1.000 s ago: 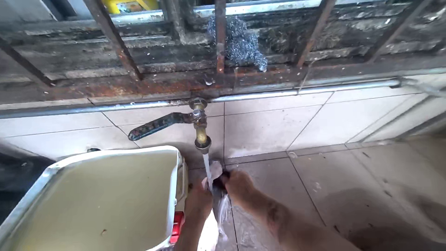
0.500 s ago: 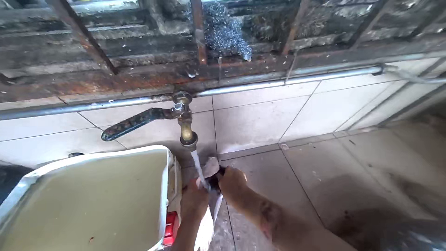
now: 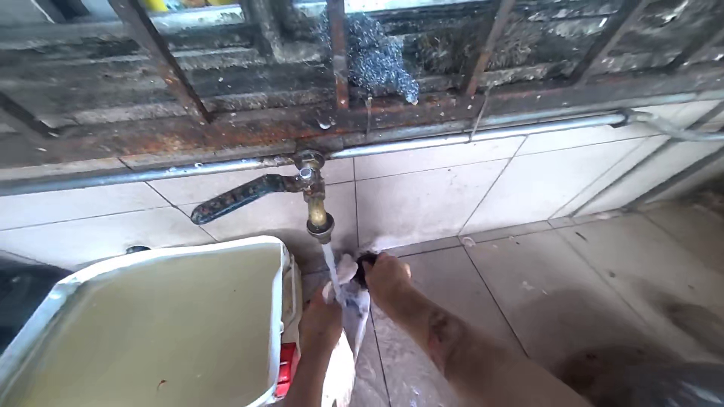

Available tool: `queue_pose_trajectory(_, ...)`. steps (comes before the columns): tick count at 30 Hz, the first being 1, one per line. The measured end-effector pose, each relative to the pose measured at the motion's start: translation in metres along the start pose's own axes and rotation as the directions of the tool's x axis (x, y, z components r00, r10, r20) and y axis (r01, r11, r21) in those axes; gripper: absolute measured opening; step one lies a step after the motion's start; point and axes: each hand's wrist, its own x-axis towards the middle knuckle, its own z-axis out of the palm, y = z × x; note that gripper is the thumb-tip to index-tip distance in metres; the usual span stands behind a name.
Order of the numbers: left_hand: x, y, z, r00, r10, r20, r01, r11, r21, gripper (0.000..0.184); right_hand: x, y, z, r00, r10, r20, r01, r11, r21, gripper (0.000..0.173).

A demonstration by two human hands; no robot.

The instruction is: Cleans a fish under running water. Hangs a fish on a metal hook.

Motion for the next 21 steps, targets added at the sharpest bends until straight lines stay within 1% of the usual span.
queue_pose_trajectory(2, 0.004, -0.008, 0.003, 1.000, 0.000, -0.026, -0.002, 0.997, -0.080, 0.051, -0.022, -0.004, -0.002, 0.994, -0.087, 0.061, 0.095, 0.985, -0.144, 0.050)
queue_pose_trajectory(4, 0.007, -0.013, 0.005, 1.000, -0.006, -0.019, 0.003, 0.993, -0.116, 0.051, -0.049, 0.000, 0.004, 0.977, -0.192, 0.092, 0.205, 0.964, -0.171, 0.059)
queue_pose_trajectory(6, 0.005, -0.011, 0.005, 1.000, -0.019, -0.008, 0.018, 0.995, -0.101, 0.051, -0.053, 0.002, 0.004, 0.978, -0.197, 0.065, 0.205, 0.966, -0.156, 0.063)
queue_pose_trajectory(8, 0.004, -0.013, 0.007, 1.000, -0.024, -0.003, 0.023, 0.993, -0.117, 0.051, -0.053, 0.003, 0.007, 0.982, -0.182, 0.060, 0.189, 0.969, -0.156, 0.059)
queue_pose_trajectory(10, 0.005, -0.013, 0.006, 1.000, -0.020, -0.010, 0.018, 0.991, -0.134, 0.052, -0.055, 0.003, 0.025, 0.945, -0.307, 0.111, 0.321, 0.935, -0.152, 0.043)
queue_pose_trajectory(11, 0.005, -0.011, 0.005, 1.000, -0.013, -0.014, 0.011, 0.991, -0.135, 0.053, -0.050, 0.004, 0.034, 0.914, -0.373, 0.158, 0.397, 0.902, -0.168, 0.040)
queue_pose_trajectory(12, 0.004, -0.010, 0.005, 1.000, -0.016, -0.009, 0.015, 0.993, -0.114, 0.053, -0.038, 0.008, 0.041, 0.902, -0.395, 0.176, 0.424, 0.888, -0.177, 0.043)
queue_pose_trajectory(13, 0.001, -0.010, 0.007, 1.000, -0.022, 0.006, 0.023, 0.997, -0.080, 0.052, -0.026, 0.013, 0.043, 0.914, -0.370, 0.167, 0.397, 0.901, -0.174, 0.050)
queue_pose_trajectory(14, 0.000, -0.008, 0.006, 1.000, -0.023, 0.012, 0.024, 0.998, -0.054, 0.051, -0.013, 0.015, 0.039, 0.941, -0.311, 0.134, 0.330, 0.931, -0.159, 0.058)
queue_pose_trajectory(15, 0.000, -0.006, 0.004, 1.000, -0.023, 0.004, 0.023, 0.999, -0.047, 0.051, -0.005, 0.014, 0.035, 0.967, -0.243, 0.081, 0.250, 0.964, -0.091, 0.059)
queue_pose_trajectory(16, -0.001, -0.005, 0.004, 1.000, -0.019, 0.004, 0.019, 0.999, -0.038, 0.050, -0.006, 0.011, 0.035, 0.987, -0.161, 0.027, 0.160, 0.986, 0.040, 0.048)
queue_pose_trajectory(17, -0.001, -0.003, 0.005, 1.000, -0.008, 0.006, 0.008, 0.999, -0.035, 0.051, -0.015, 0.009, 0.042, 0.995, -0.096, -0.039, 0.102, 0.975, 0.197, 0.040)
queue_pose_trajectory(18, 0.001, -0.002, 0.005, 1.000, 0.003, -0.001, -0.004, 0.999, -0.042, 0.052, -0.026, 0.007, 0.052, 0.990, -0.107, -0.091, 0.128, 0.953, 0.274, 0.044)
queue_pose_trajectory(19, 0.004, -0.002, 0.003, 1.000, 0.009, -0.010, -0.010, 0.999, -0.051, 0.052, -0.035, 0.004, 0.059, 0.977, -0.190, -0.094, 0.207, 0.950, 0.232, 0.041)
queue_pose_trajectory(20, 0.005, -0.004, 0.003, 1.000, 0.006, -0.010, -0.006, 0.999, -0.046, 0.053, -0.035, 0.004, 0.063, 0.959, -0.275, -0.072, 0.282, 0.949, 0.141, 0.036)
queue_pose_trajectory(21, 0.002, -0.005, 0.007, 1.000, 0.002, 0.006, -0.002, 1.000, -0.027, 0.052, -0.028, 0.008, 0.064, 0.956, -0.288, -0.060, 0.292, 0.953, 0.085, 0.034)
